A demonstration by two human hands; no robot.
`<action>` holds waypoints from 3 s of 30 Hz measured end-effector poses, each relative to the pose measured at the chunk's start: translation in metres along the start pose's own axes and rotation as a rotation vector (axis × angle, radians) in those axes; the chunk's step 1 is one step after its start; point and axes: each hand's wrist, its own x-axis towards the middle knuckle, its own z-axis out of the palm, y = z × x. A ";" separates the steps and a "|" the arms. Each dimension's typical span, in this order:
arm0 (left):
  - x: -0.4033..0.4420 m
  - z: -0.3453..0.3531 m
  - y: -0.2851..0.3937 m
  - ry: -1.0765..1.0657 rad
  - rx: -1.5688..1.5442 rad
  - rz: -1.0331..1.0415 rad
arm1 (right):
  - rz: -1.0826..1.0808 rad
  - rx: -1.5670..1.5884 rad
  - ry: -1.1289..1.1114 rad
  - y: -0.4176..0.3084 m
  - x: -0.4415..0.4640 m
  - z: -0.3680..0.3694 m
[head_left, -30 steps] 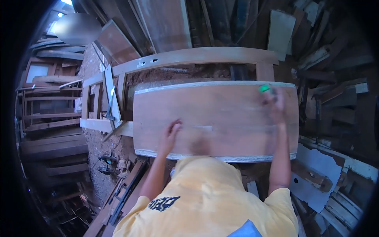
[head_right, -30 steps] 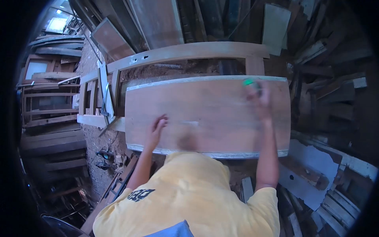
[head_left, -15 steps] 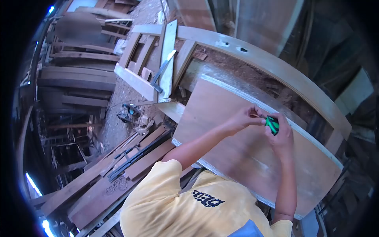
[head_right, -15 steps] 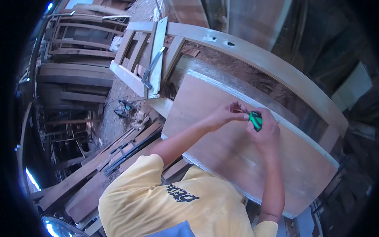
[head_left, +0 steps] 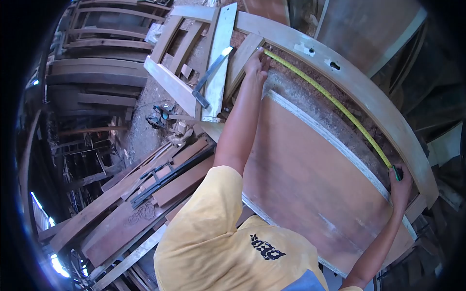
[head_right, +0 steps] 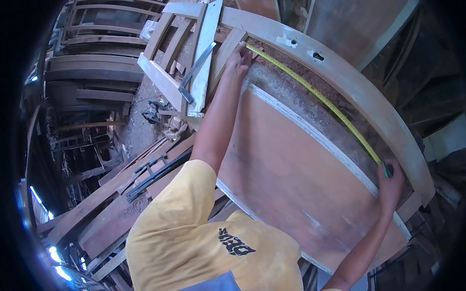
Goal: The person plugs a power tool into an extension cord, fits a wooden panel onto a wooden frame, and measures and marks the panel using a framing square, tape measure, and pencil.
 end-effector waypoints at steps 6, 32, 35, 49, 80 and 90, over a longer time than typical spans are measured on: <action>0.009 0.011 0.002 0.086 0.076 0.053 | -0.054 0.023 -0.003 -0.004 0.008 0.010; 0.086 -0.013 0.044 -0.005 0.227 -0.030 | 0.339 -0.308 0.094 0.209 -0.025 -0.118; 0.085 -0.002 0.043 -0.004 0.263 -0.027 | 0.359 -0.486 0.176 0.231 -0.032 -0.113; 0.090 0.020 0.061 0.020 0.385 0.011 | 0.272 -0.439 0.548 0.238 -0.052 -0.077; 0.064 0.044 0.075 0.049 0.534 0.080 | 0.188 -0.386 0.901 0.235 -0.059 -0.044; 0.060 0.040 0.081 0.020 0.499 0.052 | 0.132 -0.274 0.960 0.227 -0.063 -0.051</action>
